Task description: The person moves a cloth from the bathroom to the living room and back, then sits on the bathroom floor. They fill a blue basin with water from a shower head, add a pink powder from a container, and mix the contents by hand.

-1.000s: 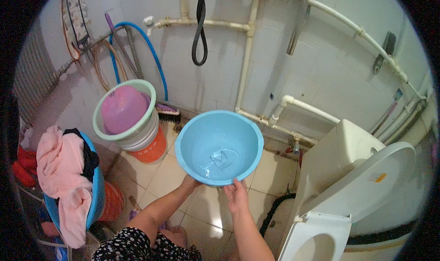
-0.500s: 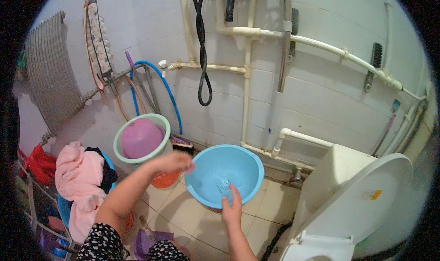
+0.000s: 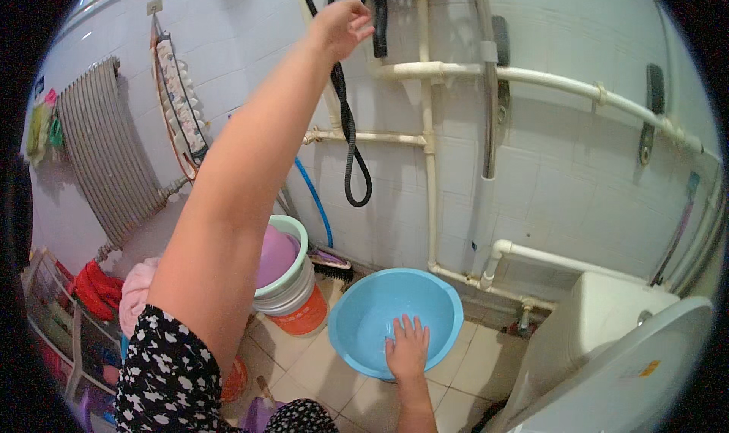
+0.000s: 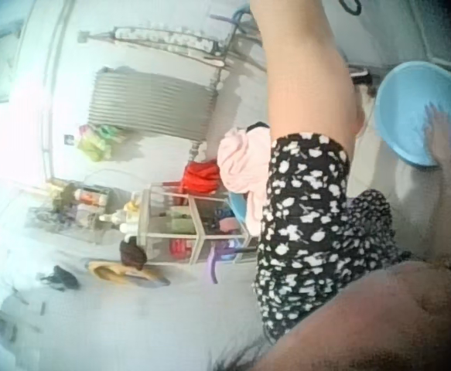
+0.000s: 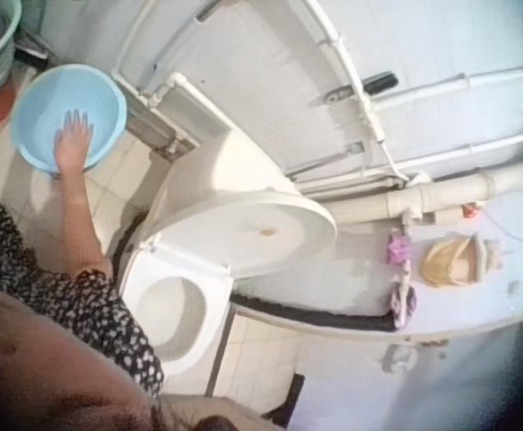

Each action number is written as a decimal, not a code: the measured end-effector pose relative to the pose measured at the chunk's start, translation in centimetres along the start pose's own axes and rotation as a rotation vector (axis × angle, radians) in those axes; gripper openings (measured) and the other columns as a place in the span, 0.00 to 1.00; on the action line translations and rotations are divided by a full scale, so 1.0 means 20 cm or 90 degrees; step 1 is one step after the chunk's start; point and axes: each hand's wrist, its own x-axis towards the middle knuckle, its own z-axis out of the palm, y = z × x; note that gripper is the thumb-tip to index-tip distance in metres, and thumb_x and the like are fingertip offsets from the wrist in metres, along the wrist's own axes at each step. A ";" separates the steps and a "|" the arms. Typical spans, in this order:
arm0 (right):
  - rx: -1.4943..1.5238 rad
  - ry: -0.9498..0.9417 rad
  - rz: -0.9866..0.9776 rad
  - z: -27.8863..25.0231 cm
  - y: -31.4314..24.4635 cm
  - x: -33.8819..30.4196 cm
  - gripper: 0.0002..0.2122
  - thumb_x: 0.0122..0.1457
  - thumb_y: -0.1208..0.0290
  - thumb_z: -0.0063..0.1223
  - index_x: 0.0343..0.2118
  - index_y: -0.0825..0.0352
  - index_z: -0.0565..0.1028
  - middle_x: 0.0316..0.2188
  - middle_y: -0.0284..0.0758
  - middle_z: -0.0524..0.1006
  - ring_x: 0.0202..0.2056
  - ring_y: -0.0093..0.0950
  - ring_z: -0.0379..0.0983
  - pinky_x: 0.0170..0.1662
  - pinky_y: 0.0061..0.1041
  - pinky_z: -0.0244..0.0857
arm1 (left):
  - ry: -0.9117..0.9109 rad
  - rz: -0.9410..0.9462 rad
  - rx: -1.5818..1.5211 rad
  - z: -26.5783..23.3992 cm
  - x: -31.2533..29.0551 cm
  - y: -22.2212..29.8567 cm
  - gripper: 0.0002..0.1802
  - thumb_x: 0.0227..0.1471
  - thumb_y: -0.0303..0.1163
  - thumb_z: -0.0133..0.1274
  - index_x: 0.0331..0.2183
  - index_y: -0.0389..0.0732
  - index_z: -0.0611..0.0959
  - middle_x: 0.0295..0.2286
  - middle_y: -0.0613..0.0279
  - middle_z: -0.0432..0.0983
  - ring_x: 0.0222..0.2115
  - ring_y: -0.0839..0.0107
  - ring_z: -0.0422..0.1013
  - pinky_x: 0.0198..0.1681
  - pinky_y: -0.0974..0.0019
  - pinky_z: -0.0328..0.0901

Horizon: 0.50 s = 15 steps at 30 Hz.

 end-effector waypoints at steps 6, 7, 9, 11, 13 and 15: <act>0.007 0.024 -0.008 -0.06 0.00 0.02 0.23 0.51 0.65 0.52 0.51 0.63 0.68 0.55 0.41 0.63 0.58 0.42 0.52 0.60 0.46 0.41 | 0.019 0.032 -0.171 0.05 0.05 0.07 0.13 0.44 0.23 0.47 0.33 0.29 0.65 0.38 0.47 0.62 0.43 0.55 0.63 0.55 0.53 0.57; 0.013 0.011 -0.002 -0.06 0.00 0.00 0.23 0.51 0.65 0.52 0.51 0.63 0.68 0.55 0.41 0.63 0.58 0.42 0.52 0.60 0.46 0.41 | 0.031 0.043 -0.212 0.05 0.04 0.08 0.12 0.44 0.23 0.46 0.33 0.29 0.65 0.37 0.47 0.62 0.42 0.55 0.64 0.55 0.53 0.57; 0.029 -0.010 -0.012 -0.04 -0.01 -0.03 0.23 0.51 0.65 0.52 0.51 0.63 0.68 0.55 0.42 0.62 0.58 0.42 0.52 0.60 0.46 0.41 | 0.016 0.016 -0.257 0.05 0.05 0.18 0.25 0.45 0.23 0.46 0.45 0.25 0.59 0.39 0.47 0.60 0.42 0.53 0.63 0.56 0.52 0.56; 0.032 -0.016 -0.035 -0.04 -0.01 -0.04 0.23 0.51 0.66 0.52 0.52 0.63 0.68 0.55 0.42 0.62 0.58 0.42 0.52 0.61 0.46 0.41 | -0.037 0.030 -0.158 0.03 -0.07 0.21 0.32 0.47 0.23 0.45 0.51 0.24 0.52 0.46 0.42 0.58 0.50 0.51 0.59 0.58 0.53 0.55; 0.019 -0.037 -0.043 -0.06 -0.05 -0.05 0.23 0.51 0.65 0.52 0.52 0.63 0.67 0.55 0.42 0.62 0.58 0.42 0.52 0.61 0.46 0.40 | -0.069 0.026 -0.129 0.00 -0.19 0.19 0.32 0.48 0.23 0.43 0.53 0.24 0.50 0.50 0.40 0.55 0.53 0.51 0.57 0.58 0.54 0.55; 0.009 -0.060 -0.060 -0.08 -0.08 -0.09 0.23 0.51 0.64 0.52 0.52 0.63 0.67 0.55 0.42 0.62 0.58 0.42 0.52 0.61 0.46 0.40 | -0.100 -0.014 -0.107 -0.02 -0.37 0.15 0.31 0.50 0.24 0.43 0.53 0.26 0.52 0.52 0.41 0.55 0.54 0.53 0.57 0.57 0.56 0.57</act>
